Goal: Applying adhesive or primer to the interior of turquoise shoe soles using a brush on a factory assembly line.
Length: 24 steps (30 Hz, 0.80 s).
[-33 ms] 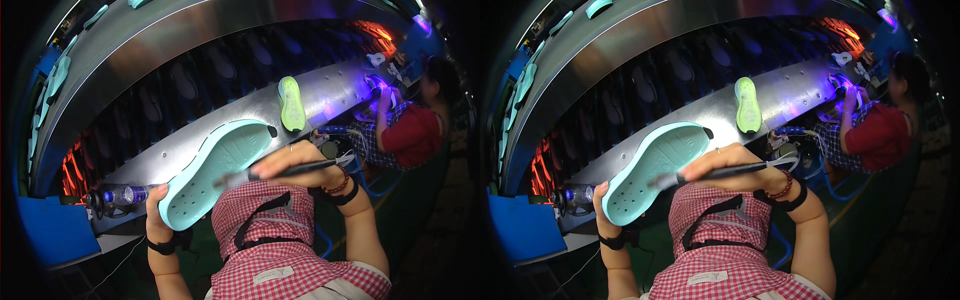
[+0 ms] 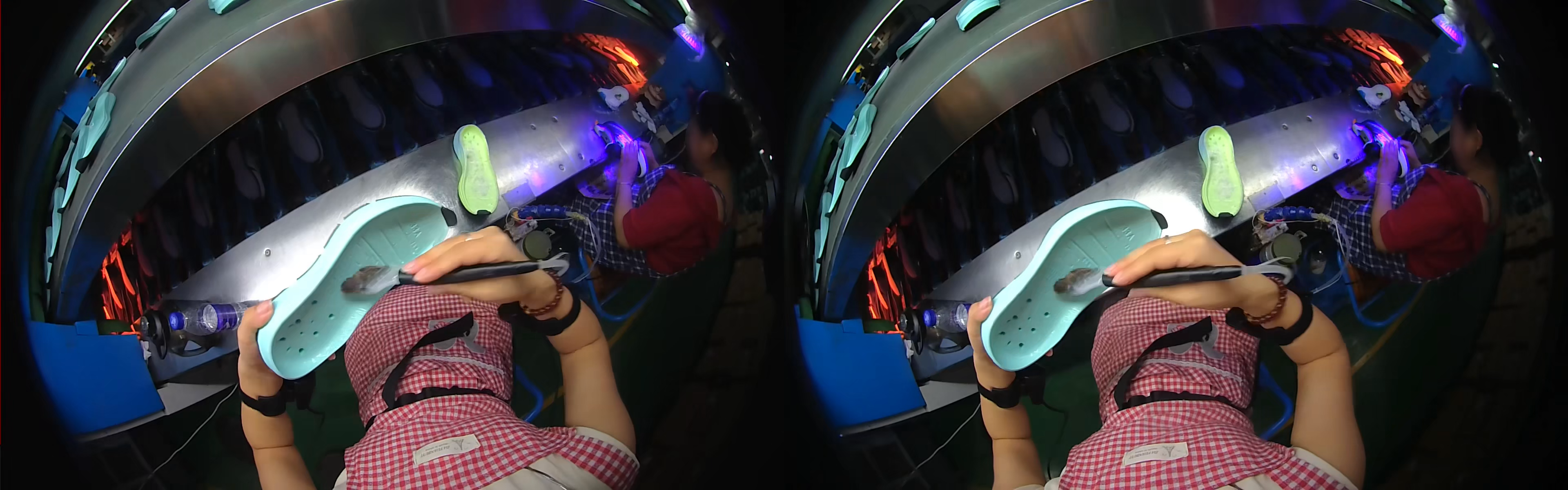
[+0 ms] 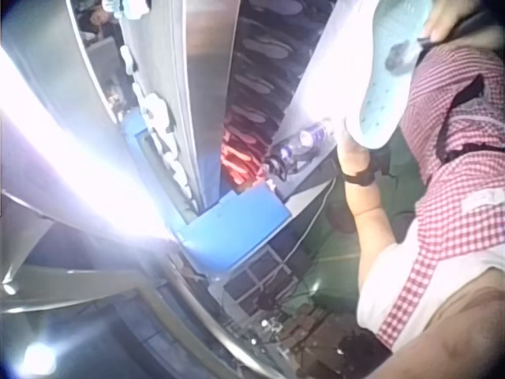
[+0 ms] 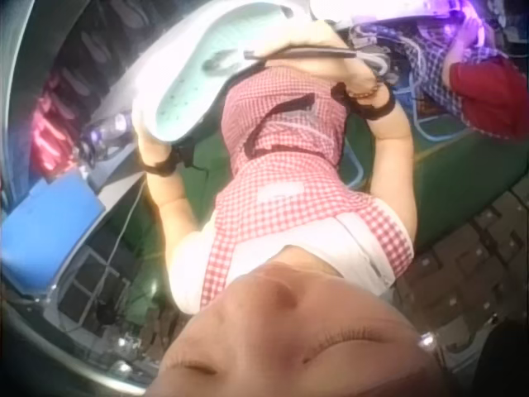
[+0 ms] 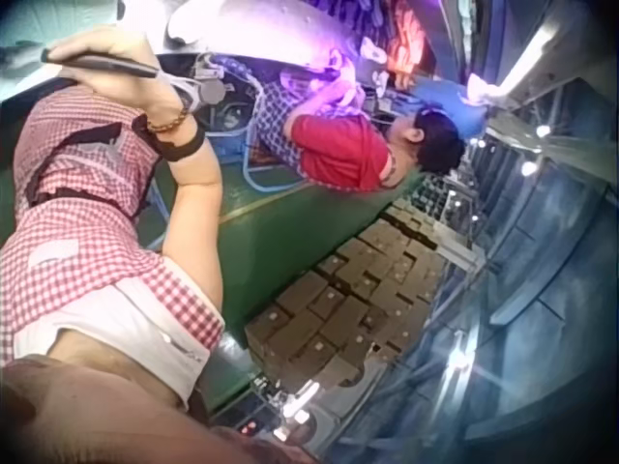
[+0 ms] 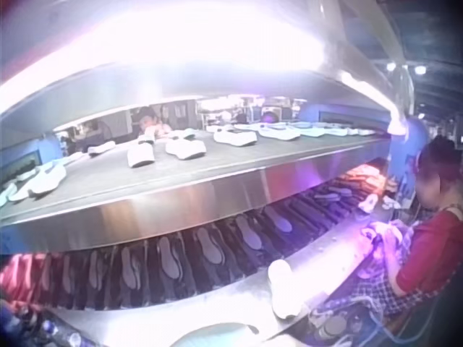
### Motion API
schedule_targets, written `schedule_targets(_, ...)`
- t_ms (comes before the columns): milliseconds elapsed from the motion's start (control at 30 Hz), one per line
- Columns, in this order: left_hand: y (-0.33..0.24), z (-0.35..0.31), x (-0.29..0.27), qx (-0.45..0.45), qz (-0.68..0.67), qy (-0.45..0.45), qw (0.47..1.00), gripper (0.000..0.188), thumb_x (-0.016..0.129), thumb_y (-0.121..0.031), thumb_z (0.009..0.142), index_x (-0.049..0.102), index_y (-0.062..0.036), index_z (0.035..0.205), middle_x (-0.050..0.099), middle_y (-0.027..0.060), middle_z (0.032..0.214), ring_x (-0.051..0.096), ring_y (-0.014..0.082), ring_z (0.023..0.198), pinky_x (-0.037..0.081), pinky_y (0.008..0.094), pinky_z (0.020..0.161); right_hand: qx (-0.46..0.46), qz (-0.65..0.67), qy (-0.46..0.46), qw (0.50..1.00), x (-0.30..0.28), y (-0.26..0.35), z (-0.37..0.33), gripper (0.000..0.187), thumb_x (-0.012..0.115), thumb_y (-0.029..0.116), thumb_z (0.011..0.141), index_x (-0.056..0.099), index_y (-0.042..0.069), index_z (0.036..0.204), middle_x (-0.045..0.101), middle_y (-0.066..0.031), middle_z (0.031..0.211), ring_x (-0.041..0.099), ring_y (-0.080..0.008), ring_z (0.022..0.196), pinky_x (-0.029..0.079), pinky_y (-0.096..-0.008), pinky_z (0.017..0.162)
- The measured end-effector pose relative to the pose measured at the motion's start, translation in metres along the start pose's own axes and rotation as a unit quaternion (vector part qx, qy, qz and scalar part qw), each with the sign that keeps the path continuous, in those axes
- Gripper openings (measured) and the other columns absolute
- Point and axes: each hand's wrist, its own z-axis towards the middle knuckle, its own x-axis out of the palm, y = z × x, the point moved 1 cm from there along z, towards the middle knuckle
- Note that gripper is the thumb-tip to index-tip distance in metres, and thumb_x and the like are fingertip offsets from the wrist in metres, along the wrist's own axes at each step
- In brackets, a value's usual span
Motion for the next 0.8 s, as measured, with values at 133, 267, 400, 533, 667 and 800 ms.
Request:
schedule_targets(133,-0.001,0.000,-0.007,0.041,0.036,-0.049,0.997,0.076,0.041,-0.055,0.076,0.047,0.0063,0.119,0.058,0.0266,0.096,0.062,0.0376,0.069,0.054,0.0453,0.048,0.029,0.014,0.078,0.996,0.012,-0.007,-0.009,0.020,0.067,0.002,0.074,0.065,0.000,0.094,0.066,-0.0144,0.095,0.064,-0.0245,0.091,0.050,-0.0319,0.081)
schedule_targets(267,0.003,0.013,-0.024,0.077,-0.216,0.028,0.973,0.067,0.035,-0.051,0.086,0.041,0.0014,0.127,0.050,0.0233,0.120,0.056,0.0360,0.100,0.049,0.0484,0.078,-0.048,0.057,0.037,0.997,0.011,0.023,-0.007,0.023,0.071,0.003,0.069,0.067,0.003,0.092,0.067,-0.0126,0.091,0.064,-0.0207,0.086,0.049,-0.0273,0.073)
schedule_targets(400,0.040,0.055,-0.004,0.142,-0.198,0.068,0.967,0.070,0.021,-0.058,0.089,0.037,-0.0051,0.131,0.044,0.0199,0.128,0.046,0.0349,0.115,0.035,0.0472,0.099,0.063,0.016,-0.069,0.995,0.034,-0.001,0.000,0.023,0.070,0.005,0.070,0.067,0.003,0.092,0.064,-0.0086,0.080,0.059,-0.0153,0.077,0.047,-0.0255,0.067)
schedule_targets(533,0.071,0.069,-0.003,0.118,-0.195,0.109,0.968,0.087,0.013,-0.070,0.083,0.032,-0.0013,0.133,0.043,0.0192,0.128,0.043,0.0348,0.117,0.033,0.0453,0.100,0.229,0.147,-0.130,0.953,0.053,-0.037,0.004,0.019,0.069,0.010,0.074,0.067,0.001,0.090,0.063,-0.0083,0.080,0.060,-0.0117,0.073,0.048,-0.0234,0.065)
schedule_targets(667,0.075,0.073,0.012,0.122,-0.231,0.016,0.965,0.081,0.017,-0.068,0.085,0.039,-0.0028,0.128,0.050,0.0178,0.119,0.047,0.0327,0.111,0.036,0.0441,0.097,0.079,-0.074,-0.139,0.984,0.058,-0.037,0.012,0.021,0.068,0.009,0.070,0.066,0.003,0.090,0.063,-0.0084,0.075,0.060,-0.0176,0.070,0.048,-0.0273,0.066)
schedule_targets(800,0.065,0.074,-0.001,0.194,-0.200,0.019,0.960,0.068,0.024,-0.062,0.088,0.045,-0.0074,0.123,0.055,0.0135,0.113,0.052,0.0312,0.105,0.041,0.0453,0.092,-0.060,-0.223,-0.072,0.970,0.083,-0.024,0.004,0.012,0.067,0.011,0.067,0.065,0.007,0.079,0.061,-0.0084,0.071,0.058,-0.0230,0.068,0.044,-0.0335,0.061)
